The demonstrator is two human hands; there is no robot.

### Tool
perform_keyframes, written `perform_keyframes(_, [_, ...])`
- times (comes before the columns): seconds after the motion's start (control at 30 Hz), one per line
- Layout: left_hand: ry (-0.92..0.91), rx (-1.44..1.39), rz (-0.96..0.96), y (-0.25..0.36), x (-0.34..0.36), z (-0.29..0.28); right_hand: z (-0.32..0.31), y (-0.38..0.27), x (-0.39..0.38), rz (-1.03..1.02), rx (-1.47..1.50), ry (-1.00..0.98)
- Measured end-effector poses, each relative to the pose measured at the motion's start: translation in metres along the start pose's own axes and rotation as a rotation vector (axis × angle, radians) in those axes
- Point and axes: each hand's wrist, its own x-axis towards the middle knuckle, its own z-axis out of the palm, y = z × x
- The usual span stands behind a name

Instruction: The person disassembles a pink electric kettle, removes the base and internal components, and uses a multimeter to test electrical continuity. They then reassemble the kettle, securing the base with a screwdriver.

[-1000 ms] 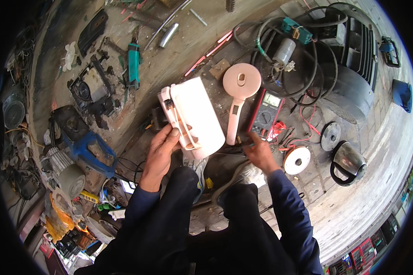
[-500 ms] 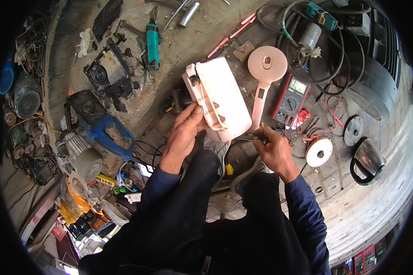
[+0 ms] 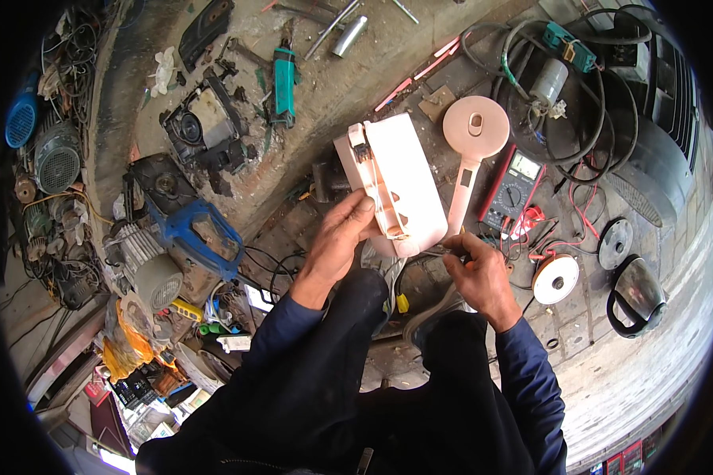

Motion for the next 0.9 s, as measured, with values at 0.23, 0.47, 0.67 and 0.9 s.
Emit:
perform_keyframes(0.23, [-0.065,0.027,-0.011,-0.004,-0.005,0.006,0.011,-0.039,0.005,-0.200,0.056,0.067])
perform_keyframes(0.47, [-0.057,-0.026,-0.017,-0.006,-0.001,0.006,0.032,-0.051,0.019,-0.425,-0.082,0.203])
perform_keyframes(0.67, [-0.049,-0.130,-0.082,-0.003,0.015,0.002,0.041,-0.047,0.024,-0.412,-0.055,0.274])
perform_keyframes(0.9, [0.027,-0.119,-0.069,0.000,0.030,-0.001,0.043,-0.052,0.036,-0.353,-0.047,0.272])
